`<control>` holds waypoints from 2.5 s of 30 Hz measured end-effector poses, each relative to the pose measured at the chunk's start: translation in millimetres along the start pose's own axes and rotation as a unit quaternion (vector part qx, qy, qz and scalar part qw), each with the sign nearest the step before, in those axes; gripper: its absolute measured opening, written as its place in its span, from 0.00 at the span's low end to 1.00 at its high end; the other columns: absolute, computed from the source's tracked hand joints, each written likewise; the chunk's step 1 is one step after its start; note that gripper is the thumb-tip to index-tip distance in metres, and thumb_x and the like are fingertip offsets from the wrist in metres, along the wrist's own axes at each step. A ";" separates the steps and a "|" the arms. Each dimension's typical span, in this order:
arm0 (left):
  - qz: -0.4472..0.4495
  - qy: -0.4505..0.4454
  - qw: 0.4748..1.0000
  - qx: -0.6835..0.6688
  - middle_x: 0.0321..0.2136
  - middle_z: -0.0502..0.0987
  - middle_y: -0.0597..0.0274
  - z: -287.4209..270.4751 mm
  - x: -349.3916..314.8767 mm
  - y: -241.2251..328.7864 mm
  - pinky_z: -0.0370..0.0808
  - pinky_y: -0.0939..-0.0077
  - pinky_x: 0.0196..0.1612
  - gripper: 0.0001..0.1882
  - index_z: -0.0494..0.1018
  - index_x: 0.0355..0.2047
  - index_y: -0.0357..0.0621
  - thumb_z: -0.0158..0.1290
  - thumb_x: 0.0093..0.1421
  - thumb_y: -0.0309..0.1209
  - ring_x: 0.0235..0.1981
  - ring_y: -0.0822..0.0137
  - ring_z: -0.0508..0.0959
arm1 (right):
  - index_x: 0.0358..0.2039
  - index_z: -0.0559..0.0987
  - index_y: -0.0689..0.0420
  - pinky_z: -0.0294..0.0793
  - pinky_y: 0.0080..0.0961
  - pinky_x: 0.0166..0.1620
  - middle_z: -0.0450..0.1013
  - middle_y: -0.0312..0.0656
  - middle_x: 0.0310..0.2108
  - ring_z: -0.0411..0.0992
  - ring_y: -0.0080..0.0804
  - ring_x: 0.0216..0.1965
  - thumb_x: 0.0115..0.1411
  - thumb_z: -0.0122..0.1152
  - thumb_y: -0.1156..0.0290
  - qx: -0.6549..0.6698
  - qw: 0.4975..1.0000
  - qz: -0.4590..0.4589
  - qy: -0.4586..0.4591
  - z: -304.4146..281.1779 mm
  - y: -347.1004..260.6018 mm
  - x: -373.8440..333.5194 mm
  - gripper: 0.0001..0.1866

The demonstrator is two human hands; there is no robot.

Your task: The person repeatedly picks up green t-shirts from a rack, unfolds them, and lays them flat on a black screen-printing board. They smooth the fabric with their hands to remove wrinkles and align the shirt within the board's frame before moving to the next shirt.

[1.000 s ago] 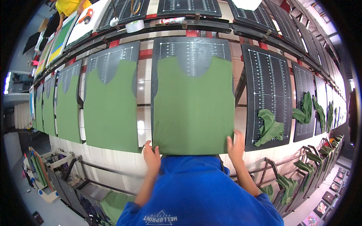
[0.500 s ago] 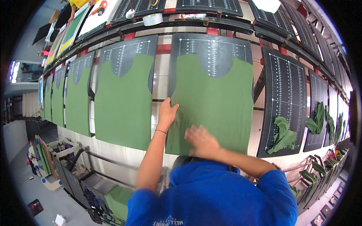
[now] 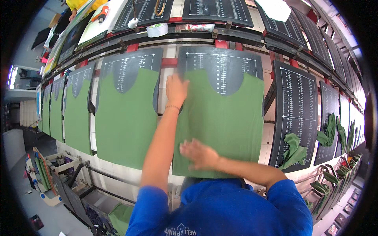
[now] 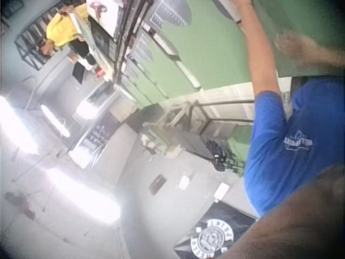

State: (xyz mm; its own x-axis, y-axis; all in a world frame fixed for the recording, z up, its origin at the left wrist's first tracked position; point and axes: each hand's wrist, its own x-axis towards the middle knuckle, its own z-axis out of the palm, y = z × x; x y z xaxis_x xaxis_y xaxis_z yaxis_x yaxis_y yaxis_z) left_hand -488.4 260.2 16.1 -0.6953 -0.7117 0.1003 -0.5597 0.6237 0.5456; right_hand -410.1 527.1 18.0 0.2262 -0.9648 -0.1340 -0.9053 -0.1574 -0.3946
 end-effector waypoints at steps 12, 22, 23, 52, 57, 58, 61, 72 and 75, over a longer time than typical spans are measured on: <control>0.018 -0.138 0.985 -0.106 0.39 0.79 0.43 8.2 34.6 -8.3 0.74 0.54 0.45 0.15 0.73 0.36 0.34 0.62 0.54 0.31 0.42 0.42 0.78 | 0.70 0.56 0.63 0.44 0.42 0.74 0.52 0.49 0.72 0.47 0.44 0.73 0.65 0.47 0.38 -0.097 0.987 0.071 0.106 -89.9 209.1 60.0 0.46; 0.031 0.052 0.997 -0.048 0.36 0.75 0.43 -2.4 29.6 -9.0 0.73 0.53 0.46 0.08 0.74 0.37 0.37 0.54 0.56 0.23 0.42 0.42 0.75 | 0.67 0.57 0.70 0.44 0.45 0.73 0.52 0.58 0.70 0.48 0.51 0.73 0.65 0.46 0.40 -0.115 0.908 0.308 0.260 -66.5 191.0 138.4 0.46; 0.034 0.068 0.997 -0.026 0.37 0.75 0.45 -6.6 25.7 -13.8 0.73 0.54 0.46 0.08 0.73 0.38 0.38 0.55 0.56 0.23 0.42 0.43 0.75 | 0.67 0.58 0.70 0.45 0.45 0.73 0.53 0.58 0.70 0.49 0.51 0.72 0.65 0.46 0.40 -0.114 0.921 0.291 0.233 -57.0 162.0 140.7 0.46; 0.138 -0.130 0.970 0.153 0.71 0.53 0.45 20.9 -265.5 78.0 0.46 0.44 0.72 0.37 0.57 0.68 0.38 0.48 0.66 0.48 0.72 0.42 0.50 | 0.67 0.63 0.56 0.53 0.51 0.70 0.58 0.45 0.69 0.56 0.44 0.69 0.66 0.51 0.45 0.030 0.994 0.055 0.087 56.3 -50.7 -217.3 0.37; 0.242 -0.196 0.942 0.122 0.70 0.53 0.41 37.0 -305.5 115.7 0.46 0.42 0.71 0.37 0.57 0.68 0.37 0.48 0.66 0.48 0.71 0.39 0.50 | 0.55 0.76 0.58 0.73 0.36 0.55 0.76 0.50 0.50 0.75 0.44 0.50 0.67 0.57 0.61 0.240 0.843 0.359 0.320 20.3 -55.7 -247.0 0.20; 0.290 -0.236 0.924 0.081 0.70 0.53 0.42 41.0 -319.9 132.9 0.47 0.43 0.71 0.36 0.58 0.68 0.38 0.49 0.66 0.47 0.71 0.40 0.50 | 0.53 0.77 0.58 0.74 0.36 0.51 0.77 0.51 0.47 0.77 0.44 0.47 0.66 0.58 0.63 0.270 0.782 0.434 0.356 15.2 -52.6 -260.4 0.18; 0.420 -0.323 0.847 -0.050 0.68 0.57 0.44 57.4 -361.7 180.8 0.50 0.47 0.71 0.33 0.61 0.65 0.39 0.50 0.66 0.44 0.70 0.43 0.54 | 0.46 0.80 0.61 0.77 0.34 0.42 0.79 0.53 0.38 0.80 0.44 0.38 0.65 0.58 0.69 0.261 0.639 0.563 0.456 22.6 -35.3 -315.4 0.13; 0.396 -0.227 0.868 -0.195 0.42 0.74 0.49 133.7 -351.7 357.4 0.71 0.55 0.49 0.20 0.72 0.50 0.34 0.57 0.60 0.32 0.44 0.47 0.73 | 0.46 0.78 0.58 0.67 0.40 0.59 0.77 0.47 0.43 0.70 0.49 0.55 0.58 0.61 0.72 -0.177 0.692 0.570 0.405 -36.2 72.3 -490.6 0.15; 0.351 -0.170 0.912 -0.128 0.36 0.73 0.49 158.8 -351.9 413.6 0.71 0.56 0.46 0.13 0.77 0.41 0.37 0.59 0.58 0.31 0.40 0.46 0.73 | 0.46 0.76 0.57 0.65 0.43 0.61 0.77 0.50 0.41 0.71 0.51 0.54 0.57 0.61 0.72 -0.078 0.821 0.435 0.361 -36.3 118.3 -531.8 0.15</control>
State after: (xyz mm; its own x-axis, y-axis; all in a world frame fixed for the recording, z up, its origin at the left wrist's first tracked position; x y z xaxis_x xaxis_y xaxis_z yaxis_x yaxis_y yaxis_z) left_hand -546.7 820.0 74.4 -0.9657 0.0021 0.2598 0.1702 0.7606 0.6265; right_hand -650.6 1013.9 75.6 -0.7519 -0.5910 0.2923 -0.6590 0.6865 -0.3071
